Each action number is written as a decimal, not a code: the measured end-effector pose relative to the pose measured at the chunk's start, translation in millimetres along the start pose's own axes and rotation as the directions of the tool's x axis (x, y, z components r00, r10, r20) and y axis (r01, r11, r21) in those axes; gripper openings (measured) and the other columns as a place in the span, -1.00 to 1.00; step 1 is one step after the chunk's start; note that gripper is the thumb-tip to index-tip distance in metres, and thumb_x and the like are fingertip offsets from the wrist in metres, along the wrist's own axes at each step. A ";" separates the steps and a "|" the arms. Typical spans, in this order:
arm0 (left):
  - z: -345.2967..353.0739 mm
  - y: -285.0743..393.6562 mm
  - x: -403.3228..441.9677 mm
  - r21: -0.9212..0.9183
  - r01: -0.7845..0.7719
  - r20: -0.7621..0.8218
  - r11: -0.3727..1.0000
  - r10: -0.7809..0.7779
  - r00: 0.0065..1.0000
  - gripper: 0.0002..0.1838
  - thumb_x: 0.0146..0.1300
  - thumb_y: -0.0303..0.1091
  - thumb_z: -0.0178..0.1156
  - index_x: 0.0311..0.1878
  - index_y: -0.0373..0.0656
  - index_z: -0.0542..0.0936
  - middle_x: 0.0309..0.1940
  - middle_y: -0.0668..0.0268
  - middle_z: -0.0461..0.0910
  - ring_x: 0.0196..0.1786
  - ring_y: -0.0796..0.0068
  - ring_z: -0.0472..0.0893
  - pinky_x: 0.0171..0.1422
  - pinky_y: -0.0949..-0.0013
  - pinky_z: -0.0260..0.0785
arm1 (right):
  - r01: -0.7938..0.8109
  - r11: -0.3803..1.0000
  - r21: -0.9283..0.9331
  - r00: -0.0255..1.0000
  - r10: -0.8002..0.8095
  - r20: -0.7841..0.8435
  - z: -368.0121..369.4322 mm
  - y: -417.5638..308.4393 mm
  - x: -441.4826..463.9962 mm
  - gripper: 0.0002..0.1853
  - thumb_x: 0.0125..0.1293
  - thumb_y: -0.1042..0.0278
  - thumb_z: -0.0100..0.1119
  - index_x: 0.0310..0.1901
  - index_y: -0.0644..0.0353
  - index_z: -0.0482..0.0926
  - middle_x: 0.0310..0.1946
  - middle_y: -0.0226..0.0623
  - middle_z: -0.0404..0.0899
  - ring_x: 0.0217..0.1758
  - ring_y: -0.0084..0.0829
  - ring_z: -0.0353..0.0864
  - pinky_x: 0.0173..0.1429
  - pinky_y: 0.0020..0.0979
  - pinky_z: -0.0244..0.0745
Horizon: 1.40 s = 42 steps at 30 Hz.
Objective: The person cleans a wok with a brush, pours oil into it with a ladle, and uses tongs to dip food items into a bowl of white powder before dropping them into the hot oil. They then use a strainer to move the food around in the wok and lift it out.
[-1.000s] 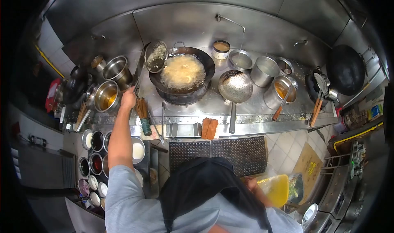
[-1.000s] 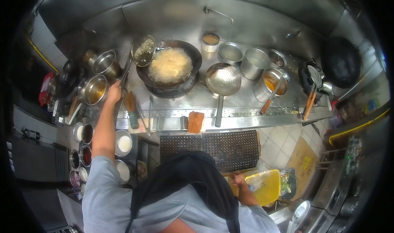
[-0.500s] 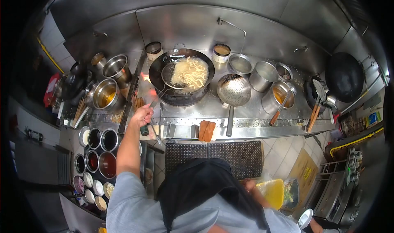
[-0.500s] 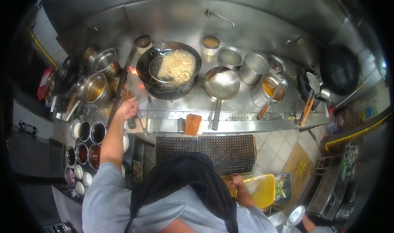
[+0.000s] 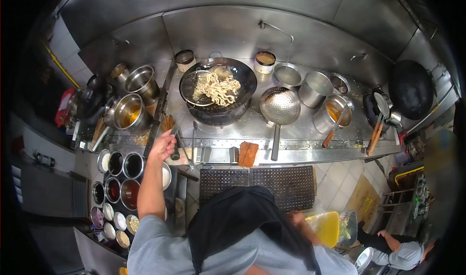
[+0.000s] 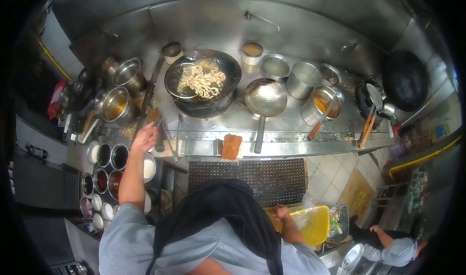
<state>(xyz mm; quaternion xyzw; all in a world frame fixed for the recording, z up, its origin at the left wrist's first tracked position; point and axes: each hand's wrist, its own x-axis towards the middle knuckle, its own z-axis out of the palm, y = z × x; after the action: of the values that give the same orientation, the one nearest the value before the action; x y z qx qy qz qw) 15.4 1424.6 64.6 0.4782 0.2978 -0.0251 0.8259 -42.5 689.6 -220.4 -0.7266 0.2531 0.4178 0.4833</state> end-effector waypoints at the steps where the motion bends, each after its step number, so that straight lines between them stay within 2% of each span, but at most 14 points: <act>1: -3.4 2.1 -1.8 0.012 -0.026 -0.030 1.000 0.026 0.999 -0.69 0.39 -0.47 -0.03 0.16 0.00 0.38 -0.56 0.46 0.38 -0.72 0.72 0.19 -0.73 0.57 -0.03 | 0.268 0.937 -0.224 0.960 -0.241 0.143 -16.1 31.0 33.7 -0.60 0.25 0.40 0.08 0.16 0.10 0.47 -0.17 -0.32 0.64 -0.30 -0.35 0.69 -0.34 -0.28 0.55; 3: -6.1 9.5 -4.4 0.037 -0.045 -0.061 0.998 0.048 0.997 -0.70 0.39 -0.47 -0.04 0.16 -0.01 0.37 -0.56 0.46 0.38 -0.72 0.72 0.20 -0.73 0.57 -0.03 | 0.529 0.757 -0.384 0.844 -0.423 0.330 -14.3 29.3 36.2 -0.60 0.25 0.40 0.09 0.14 0.09 0.48 -0.17 -0.31 0.65 -0.30 -0.35 0.69 -0.34 -0.28 0.55; 5: 5.8 21.2 -17.0 0.061 -0.076 -0.136 0.995 0.083 0.987 -0.75 0.39 -0.47 -0.08 0.09 -0.02 0.38 -0.58 0.46 0.38 -0.72 0.72 0.19 -0.74 0.57 -0.04 | 0.035 0.996 -0.087 0.993 -0.024 0.119 -6.4 14.9 31.8 -0.63 0.25 0.41 0.08 0.12 0.09 0.50 -0.17 -0.31 0.65 -0.29 -0.36 0.68 -0.36 -0.29 0.54; 8: 2.7 29.5 -18.2 0.075 -0.096 -0.137 0.993 0.106 0.985 -0.48 0.30 -0.54 -0.08 0.35 -0.04 0.24 -0.56 0.46 0.41 -0.72 0.72 0.23 -0.75 0.59 -0.02 | -0.032 0.991 0.129 0.999 0.026 0.045 4.5 0.8 21.5 -0.64 0.25 0.40 0.05 0.11 0.09 0.51 -0.16 -0.32 0.65 -0.29 -0.37 0.68 -0.36 -0.30 0.53; 15: 20.5 39.8 -13.3 0.275 -0.235 -0.169 0.932 0.287 0.943 -0.67 0.38 -0.48 -0.09 0.18 -0.08 0.44 -0.62 0.49 0.35 -0.74 0.71 0.20 -0.76 0.55 -0.03 | -0.039 0.990 0.139 0.999 0.037 0.020 12.1 -16.4 3.7 -0.63 0.26 0.37 0.06 0.12 0.07 0.48 -0.18 -0.34 0.64 -0.30 -0.38 0.65 -0.33 -0.30 0.49; 17: 22.5 35.5 -1.5 0.526 -0.252 -0.264 0.813 0.437 0.860 -0.62 0.37 -0.46 -0.07 0.23 -0.14 0.46 -0.61 0.48 0.37 -0.74 0.67 0.26 -0.74 0.51 0.04 | -0.014 0.989 0.146 0.999 0.008 0.044 12.6 -21.6 -4.4 -0.61 0.40 0.41 0.01 0.21 0.30 0.32 -0.12 -0.02 0.63 -0.15 -0.16 0.68 -0.19 -0.18 0.62; 18: 20.3 31.9 4.7 0.526 -0.251 -0.264 0.813 0.437 0.860 -0.62 0.37 -0.46 -0.07 0.23 -0.14 0.46 -0.61 0.48 0.37 -0.74 0.67 0.26 -0.74 0.51 0.04 | -0.014 0.989 0.145 0.999 0.008 0.044 10.4 -13.2 3.8 -0.61 0.40 0.41 0.01 0.21 0.30 0.32 -0.12 -0.02 0.63 -0.15 -0.16 0.68 -0.19 -0.18 0.62; 20: 20.1 25.3 15.4 0.597 -0.288 -0.238 0.749 0.508 0.828 -0.60 0.35 -0.46 -0.06 0.23 -0.15 0.50 -0.61 0.47 0.39 -0.71 0.65 0.30 -0.69 0.45 0.12 | -0.026 0.985 0.172 0.998 0.017 0.056 7.8 -3.6 12.8 -0.61 0.28 0.33 0.11 0.16 0.06 0.45 -0.17 -0.35 0.63 -0.33 -0.38 0.62 -0.31 -0.28 0.49; 27: 38.2 6.2 13.6 0.716 -0.259 -0.202 0.649 0.547 0.813 -0.66 0.29 -0.45 -0.03 0.06 -0.16 0.62 -0.60 0.45 0.46 -0.67 0.58 0.34 -0.63 0.39 0.19 | -0.070 0.990 0.123 0.997 0.066 0.035 5.0 -7.0 0.6 -0.60 0.27 0.28 0.20 0.14 0.09 0.46 -0.18 -0.32 0.62 -0.33 -0.37 0.63 -0.32 -0.27 0.50; 31: 41.6 -2.0 12.9 0.710 -0.301 -0.172 0.636 0.572 0.802 -0.65 0.31 -0.44 -0.05 0.09 -0.11 0.61 -0.60 0.46 0.43 -0.69 0.61 0.32 -0.67 0.43 0.14 | -0.077 0.987 0.138 0.997 0.076 0.012 7.2 -0.1 -1.6 -0.59 0.28 0.30 0.17 0.17 0.10 0.45 -0.19 -0.30 0.63 -0.32 -0.35 0.65 -0.31 -0.28 0.51; 33: 59.2 5.8 -1.2 0.525 -0.227 -0.238 0.820 0.398 0.886 -0.63 0.35 -0.43 -0.07 0.16 -0.05 0.56 -0.60 0.49 0.37 -0.71 0.67 0.25 -0.69 0.50 0.06 | -0.069 0.991 0.117 0.998 0.067 0.017 2.4 18.8 11.9 -0.59 0.29 0.30 0.16 0.17 0.10 0.45 -0.19 -0.29 0.63 -0.32 -0.35 0.65 -0.30 -0.28 0.51; 35: 60.1 10.9 -3.3 0.448 -0.205 -0.218 0.870 0.328 0.919 -0.62 0.37 -0.43 -0.09 0.19 -0.02 0.53 -0.61 0.51 0.34 -0.72 0.70 0.21 -0.70 0.52 0.03 | 0.259 0.949 -0.182 0.957 -0.226 0.182 -5.5 46.7 34.5 -0.60 0.30 0.30 0.12 0.18 0.11 0.45 -0.19 -0.29 0.63 -0.32 -0.34 0.66 -0.30 -0.28 0.52; 38: 61.6 15.4 -6.4 0.347 -0.168 -0.187 0.923 0.244 0.952 -0.62 0.40 -0.43 -0.11 0.23 0.00 0.49 -0.61 0.52 0.29 -0.73 0.73 0.15 -0.71 0.55 -0.01 | 0.095 0.995 0.001 0.984 -0.094 0.151 -5.6 45.1 42.2 -0.60 0.31 0.31 0.10 0.18 0.11 0.46 -0.19 -0.28 0.63 -0.33 -0.35 0.65 -0.34 -0.31 0.51; 42: 62.0 19.7 -15.5 0.375 -0.175 -0.199 0.910 0.263 0.944 -0.63 0.40 -0.43 -0.10 0.20 -0.03 0.52 -0.58 0.51 0.34 -0.74 0.71 0.18 -0.71 0.53 -0.01 | 0.104 0.995 -0.008 0.989 -0.102 0.106 -3.2 22.9 30.7 -0.60 0.29 0.36 0.08 0.17 0.12 0.48 -0.21 -0.28 0.63 -0.35 -0.36 0.65 -0.39 -0.35 0.50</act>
<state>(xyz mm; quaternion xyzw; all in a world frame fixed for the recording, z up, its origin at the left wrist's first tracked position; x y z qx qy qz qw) 38.2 1381.6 110.5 0.6482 0.3321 0.0744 0.6812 -43.0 678.5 -257.2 -0.7188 0.1867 0.4315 0.5121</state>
